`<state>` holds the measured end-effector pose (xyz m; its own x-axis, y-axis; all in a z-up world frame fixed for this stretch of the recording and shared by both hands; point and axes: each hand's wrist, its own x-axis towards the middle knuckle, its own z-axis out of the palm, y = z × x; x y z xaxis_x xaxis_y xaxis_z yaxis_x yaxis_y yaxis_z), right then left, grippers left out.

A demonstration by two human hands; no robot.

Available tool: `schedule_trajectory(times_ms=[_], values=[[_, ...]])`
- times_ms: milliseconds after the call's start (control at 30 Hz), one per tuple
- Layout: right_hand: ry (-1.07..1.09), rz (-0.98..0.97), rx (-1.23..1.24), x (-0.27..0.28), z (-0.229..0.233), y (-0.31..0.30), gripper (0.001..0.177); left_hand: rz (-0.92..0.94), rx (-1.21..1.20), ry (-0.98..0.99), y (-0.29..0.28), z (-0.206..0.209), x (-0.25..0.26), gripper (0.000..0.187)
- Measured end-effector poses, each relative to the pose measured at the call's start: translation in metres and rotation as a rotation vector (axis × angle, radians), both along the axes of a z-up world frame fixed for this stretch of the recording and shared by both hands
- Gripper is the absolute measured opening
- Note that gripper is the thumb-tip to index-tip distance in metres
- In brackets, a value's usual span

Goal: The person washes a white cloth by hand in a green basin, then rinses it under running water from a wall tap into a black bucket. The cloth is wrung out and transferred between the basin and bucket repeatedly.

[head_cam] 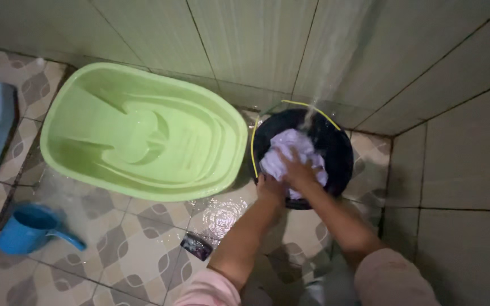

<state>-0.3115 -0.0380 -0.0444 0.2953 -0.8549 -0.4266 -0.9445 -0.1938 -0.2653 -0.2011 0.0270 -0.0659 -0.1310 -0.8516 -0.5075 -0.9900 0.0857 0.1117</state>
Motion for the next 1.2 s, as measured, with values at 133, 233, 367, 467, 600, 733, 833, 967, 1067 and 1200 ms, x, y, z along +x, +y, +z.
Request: schedule_trajectory(times_ms=[133, 233, 367, 467, 600, 733, 833, 967, 1067, 1200], values=[[0.187, 0.047, 0.197, 0.042, 0.014, -0.004, 0.083, -0.045, 0.136, -0.108, 0.004, -0.020, -0.009, 0.051], [0.233, -0.001, 0.346, 0.051, 0.020, -0.018, 0.081, -0.076, -0.011, -0.127, -0.002, -0.017, -0.011, 0.048], [0.262, 0.096, 0.258, 0.038, 0.012, -0.015, 0.080, -0.108, 0.061, -0.016, 0.007, -0.009, -0.013, 0.042], [0.204, 0.176, 0.147, 0.027, -0.002, -0.022, 0.078, -0.076, 0.005, 0.038, -0.002, -0.013, -0.008, 0.037], [0.249, 0.295, 0.303, 0.008, -0.027, -0.017, 0.074, -0.001, -0.187, 0.140, -0.005, -0.025, 0.006, 0.037], [0.156, 0.328, 0.239, -0.012, -0.047, -0.003, 0.048, -0.078, -0.307, 0.166, -0.018, -0.016, 0.031, 0.036], [-0.033, 0.157, 0.219, -0.025, -0.053, 0.015, 0.038, -0.167, -0.298, 0.199, -0.014, 0.008, 0.040, 0.048], [0.032, 0.193, 0.165, -0.028, -0.043, 0.008, 0.055, -0.169, -0.198, 0.393, -0.020, 0.046, 0.046, 0.076], [-0.155, 0.213, -0.108, -0.034, -0.023, 0.020, 0.068, -0.174, -0.253, 0.465, -0.013, 0.058, 0.042, 0.089], [-0.117, 0.154, -0.137, -0.029, 0.007, 0.018, 0.070, -0.181, -0.250, 0.415, -0.019, 0.064, 0.044, 0.112]])
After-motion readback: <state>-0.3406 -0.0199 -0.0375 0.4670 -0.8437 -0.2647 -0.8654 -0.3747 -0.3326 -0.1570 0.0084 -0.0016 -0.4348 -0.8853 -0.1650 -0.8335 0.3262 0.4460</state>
